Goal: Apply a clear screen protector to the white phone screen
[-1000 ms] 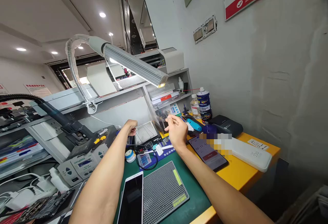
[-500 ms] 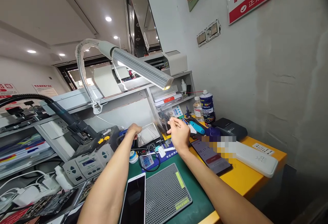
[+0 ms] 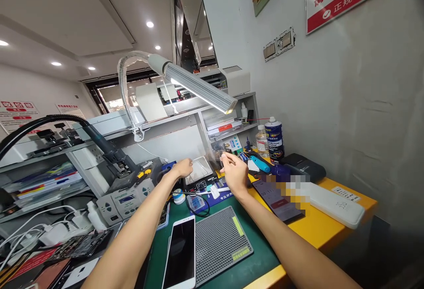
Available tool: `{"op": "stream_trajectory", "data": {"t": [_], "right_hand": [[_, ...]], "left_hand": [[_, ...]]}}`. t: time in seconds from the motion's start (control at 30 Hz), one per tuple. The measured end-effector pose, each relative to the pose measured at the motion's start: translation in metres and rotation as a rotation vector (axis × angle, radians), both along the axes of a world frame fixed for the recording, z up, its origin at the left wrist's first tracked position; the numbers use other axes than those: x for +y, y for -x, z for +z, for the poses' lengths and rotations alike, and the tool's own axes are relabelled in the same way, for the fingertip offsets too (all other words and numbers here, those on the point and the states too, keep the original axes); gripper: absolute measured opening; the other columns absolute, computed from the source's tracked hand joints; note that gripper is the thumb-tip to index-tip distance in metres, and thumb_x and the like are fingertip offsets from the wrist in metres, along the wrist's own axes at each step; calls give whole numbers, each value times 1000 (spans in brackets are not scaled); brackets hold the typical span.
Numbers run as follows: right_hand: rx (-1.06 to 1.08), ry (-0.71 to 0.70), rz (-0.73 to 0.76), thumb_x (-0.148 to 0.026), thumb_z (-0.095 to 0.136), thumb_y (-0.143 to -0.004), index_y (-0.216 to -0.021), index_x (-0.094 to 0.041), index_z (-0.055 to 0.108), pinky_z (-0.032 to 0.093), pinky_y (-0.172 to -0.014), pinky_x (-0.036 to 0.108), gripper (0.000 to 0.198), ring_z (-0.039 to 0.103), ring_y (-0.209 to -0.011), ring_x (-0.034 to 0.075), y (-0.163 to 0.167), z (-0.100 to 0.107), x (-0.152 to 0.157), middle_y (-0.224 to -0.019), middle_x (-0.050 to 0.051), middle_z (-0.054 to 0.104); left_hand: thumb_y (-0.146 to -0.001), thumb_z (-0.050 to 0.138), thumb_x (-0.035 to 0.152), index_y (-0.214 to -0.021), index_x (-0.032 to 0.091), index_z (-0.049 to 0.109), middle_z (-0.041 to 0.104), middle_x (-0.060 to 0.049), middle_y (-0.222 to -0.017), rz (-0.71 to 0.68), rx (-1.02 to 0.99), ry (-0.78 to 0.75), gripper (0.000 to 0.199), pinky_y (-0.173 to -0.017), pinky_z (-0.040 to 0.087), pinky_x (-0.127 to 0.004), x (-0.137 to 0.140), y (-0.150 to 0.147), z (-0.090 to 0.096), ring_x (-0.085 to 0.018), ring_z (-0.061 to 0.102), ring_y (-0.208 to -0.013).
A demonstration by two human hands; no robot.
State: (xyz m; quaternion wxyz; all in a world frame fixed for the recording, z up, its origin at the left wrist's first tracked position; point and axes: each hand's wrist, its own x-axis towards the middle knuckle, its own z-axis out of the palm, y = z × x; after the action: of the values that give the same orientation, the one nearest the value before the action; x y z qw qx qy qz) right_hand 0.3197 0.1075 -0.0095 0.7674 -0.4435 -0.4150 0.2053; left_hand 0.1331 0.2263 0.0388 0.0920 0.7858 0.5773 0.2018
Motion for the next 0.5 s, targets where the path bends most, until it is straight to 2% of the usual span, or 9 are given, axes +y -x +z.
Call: {"op": "stream_trajectory", "data": {"t": [0.07, 0.13, 0.23, 0.3, 0.37, 0.43, 0.5], "right_hand": [[-69, 16, -14, -42, 58, -89, -110, -13, 76, 57, -56, 28, 39, 70, -54, 17, 0, -3, 1, -93, 9, 79], [-157, 28, -22, -41, 58, -90, -108, -17, 77, 57, -60, 29, 36, 71, -55, 18, 0, -8, 3, -89, 7, 80], [-305, 33, -27, -40, 58, -90, -107, -22, 79, 59, -68, 30, 32, 74, -62, 20, 2, -17, 5, -89, 5, 80], [-396, 38, -36, -39, 57, -91, -108, -22, 79, 59, -73, 30, 32, 76, -72, 22, 4, -22, 9, -94, 5, 80], [-480, 53, -56, -38, 54, -94, -112, -20, 77, 59, -77, 30, 35, 76, -84, 23, 7, -23, 15, -101, 6, 79], [-572, 73, -82, -36, 48, -97, -117, -18, 75, 57, -84, 30, 38, 75, -97, 23, 10, -20, 22, -110, 8, 77], [-687, 91, -91, -33, 42, -100, -125, -18, 71, 54, -92, 29, 40, 71, -109, 21, 15, -15, 31, -121, 8, 73]], "left_hand": [[-95, 62, 34, -122, 16, 61, 62, -10, -123, -12, -62, -126, 33, -91, 54, -46, -16, 1, 17, -24, 64, -106], [-98, 55, 26, -124, 15, 59, 66, -11, -121, -9, -152, -293, 29, -100, 49, -44, -43, 5, 36, -24, 63, -111], [-100, 41, 20, -127, 15, 55, 66, -11, -125, 29, -293, -546, 31, -106, 45, -38, -106, 22, 50, -21, 60, -119], [-98, 49, 28, -118, 18, 61, 71, -8, -111, 24, -420, -748, 25, -98, 50, -38, -153, 40, 42, -22, 66, -106], [-94, 56, 30, -109, 21, 67, 72, -4, -101, 46, -467, -881, 20, -94, 51, -38, -194, 61, 21, -22, 68, -97], [-93, 58, 28, -105, 22, 68, 72, -4, -98, 90, -437, -935, 17, -94, 49, -38, -220, 85, -5, -22, 67, -95], [-92, 59, 25, -101, 20, 67, 70, -5, -97, 88, -400, -976, 13, -92, 50, -38, -228, 108, -32, -22, 66, -93]]}}
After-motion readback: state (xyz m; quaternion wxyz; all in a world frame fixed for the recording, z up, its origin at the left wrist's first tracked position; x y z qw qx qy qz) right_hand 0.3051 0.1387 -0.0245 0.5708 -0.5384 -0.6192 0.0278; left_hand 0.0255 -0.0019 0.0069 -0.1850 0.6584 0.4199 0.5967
